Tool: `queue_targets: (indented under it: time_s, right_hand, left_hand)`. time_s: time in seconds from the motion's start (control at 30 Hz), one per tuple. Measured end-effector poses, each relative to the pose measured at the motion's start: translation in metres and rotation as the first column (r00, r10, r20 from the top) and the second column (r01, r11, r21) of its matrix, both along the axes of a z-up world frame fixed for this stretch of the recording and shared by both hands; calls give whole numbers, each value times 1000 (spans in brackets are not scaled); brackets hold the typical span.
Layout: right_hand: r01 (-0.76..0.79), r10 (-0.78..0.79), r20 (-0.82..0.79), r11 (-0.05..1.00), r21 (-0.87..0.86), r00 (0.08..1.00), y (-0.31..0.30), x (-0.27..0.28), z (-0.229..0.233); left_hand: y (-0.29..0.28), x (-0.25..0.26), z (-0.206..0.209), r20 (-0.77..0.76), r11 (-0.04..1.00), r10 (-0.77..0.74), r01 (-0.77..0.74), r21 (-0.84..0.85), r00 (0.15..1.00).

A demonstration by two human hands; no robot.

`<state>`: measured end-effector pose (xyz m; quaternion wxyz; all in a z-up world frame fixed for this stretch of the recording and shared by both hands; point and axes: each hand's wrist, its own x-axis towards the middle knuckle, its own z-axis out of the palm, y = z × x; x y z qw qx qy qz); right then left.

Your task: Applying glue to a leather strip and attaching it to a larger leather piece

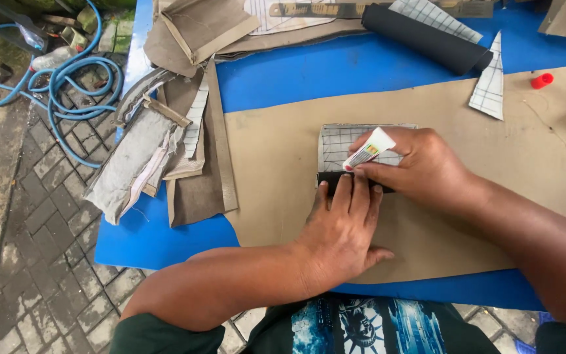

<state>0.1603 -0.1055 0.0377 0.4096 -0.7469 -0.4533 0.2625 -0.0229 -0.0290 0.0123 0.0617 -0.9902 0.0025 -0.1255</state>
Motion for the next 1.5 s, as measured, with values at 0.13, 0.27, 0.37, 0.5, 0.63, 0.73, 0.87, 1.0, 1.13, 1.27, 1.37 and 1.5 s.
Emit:
queue_targets:
  time_s: [0.13,0.27,0.37,0.5,0.63,0.73,0.87,1.0,1.13,1.27,1.37,1.5]
  right_hand:
    - [-96,91,143,995,33,986,10,0,-19]
    - [-153,135,161,982,110,978,16,-3,-30]
    - [-216,180,226,966,146,957,23,-3,-35]
    - [-267,195,395,954,137,898,24,3,-44]
    - [-366,314,479,931,16,819,5,31,-12]
    - [-374,434,334,898,-231,837,-10,47,30]
    - [-70,352,234,671,-738,906,-17,58,42]
    - [-64,249,216,782,-620,944,-14,51,43]
    - [-148,270,313,920,-364,910,-22,57,18]
    - [-42,114,252,961,-272,961,-20,57,19]
    - [33,22,178,953,-301,984,-10,47,33]
    - [-112,157,260,977,-182,953,-10,62,-8]
  left_hand:
    - [2,2,-1,6,999,3,-3,32,1000]
    - [2,1,0,-52,999,2,0,48,999]
    - [3,0,3,-51,999,-9,12,45,999]
    - [3,4,-2,-56,999,-22,24,44,998]
    - [18,10,6,6,997,-66,66,29,998]
    - [36,18,14,-11,978,-163,160,-131,987]
    - [48,28,4,5,962,-149,146,-232,989]
    - [52,31,1,87,963,-152,168,-210,984]
    - [57,41,-6,49,950,-153,160,-269,987]
    - [67,62,-8,-35,923,-115,94,-374,993]
    - [68,66,-4,-70,918,-124,88,-386,990]
    - [65,67,3,86,982,-53,68,-175,995]
